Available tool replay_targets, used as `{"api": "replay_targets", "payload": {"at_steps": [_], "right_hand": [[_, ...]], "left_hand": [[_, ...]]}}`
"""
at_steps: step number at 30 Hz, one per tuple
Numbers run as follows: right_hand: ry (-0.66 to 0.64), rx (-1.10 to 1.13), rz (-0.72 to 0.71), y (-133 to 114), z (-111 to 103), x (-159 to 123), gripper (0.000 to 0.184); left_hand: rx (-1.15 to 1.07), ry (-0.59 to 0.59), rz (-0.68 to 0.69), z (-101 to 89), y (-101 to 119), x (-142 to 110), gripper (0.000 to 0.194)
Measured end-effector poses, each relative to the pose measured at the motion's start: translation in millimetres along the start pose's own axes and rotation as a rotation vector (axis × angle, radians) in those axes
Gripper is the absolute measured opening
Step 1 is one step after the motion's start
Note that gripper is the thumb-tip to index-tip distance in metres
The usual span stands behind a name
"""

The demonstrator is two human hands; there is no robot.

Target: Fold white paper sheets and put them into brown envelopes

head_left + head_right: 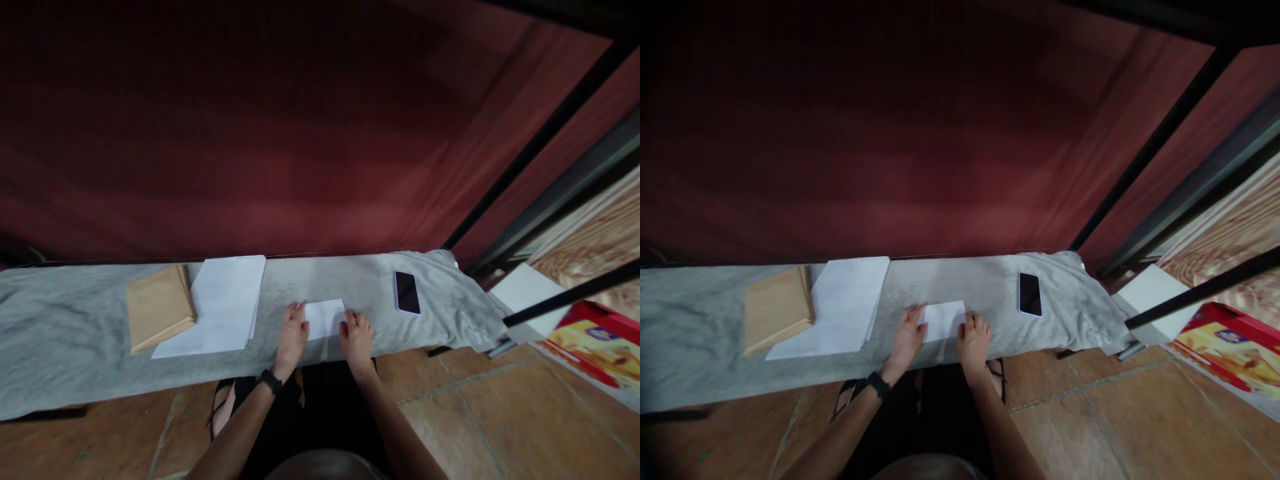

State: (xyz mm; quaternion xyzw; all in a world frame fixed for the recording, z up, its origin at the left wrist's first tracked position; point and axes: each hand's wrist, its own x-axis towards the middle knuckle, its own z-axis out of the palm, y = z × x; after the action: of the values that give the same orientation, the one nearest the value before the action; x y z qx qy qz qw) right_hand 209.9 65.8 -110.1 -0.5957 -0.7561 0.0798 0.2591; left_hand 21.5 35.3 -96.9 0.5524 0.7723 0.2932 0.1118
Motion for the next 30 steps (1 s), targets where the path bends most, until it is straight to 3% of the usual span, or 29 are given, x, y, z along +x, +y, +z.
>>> {"api": "replay_targets", "payload": {"at_steps": [3, 6, 10, 19, 30], "right_hand": [[0.018, 0.089, -0.093, -12, 5, 8, 0.039], [-0.064, 0.205, -0.244, -30, 16, 17, 0.044], [-0.154, 0.09, -0.356, -39, 30, 22, 0.045], [-0.11, -0.119, -0.318, -5, 30, 18, 0.055], [-0.013, -0.079, -0.298, -5, 27, 13, 0.057]], "left_hand": [[0.145, 0.036, 0.166, 6.6, 6, -7, 0.047], [0.252, -0.044, 0.289, 17.4, 13, -14, 0.052], [0.382, -0.14, 0.349, 24.5, 12, -21, 0.058], [0.436, -0.057, 0.283, 14.6, -11, -21, 0.065], [0.365, -0.037, 0.255, -6.2, -29, -37, 0.058]]}}
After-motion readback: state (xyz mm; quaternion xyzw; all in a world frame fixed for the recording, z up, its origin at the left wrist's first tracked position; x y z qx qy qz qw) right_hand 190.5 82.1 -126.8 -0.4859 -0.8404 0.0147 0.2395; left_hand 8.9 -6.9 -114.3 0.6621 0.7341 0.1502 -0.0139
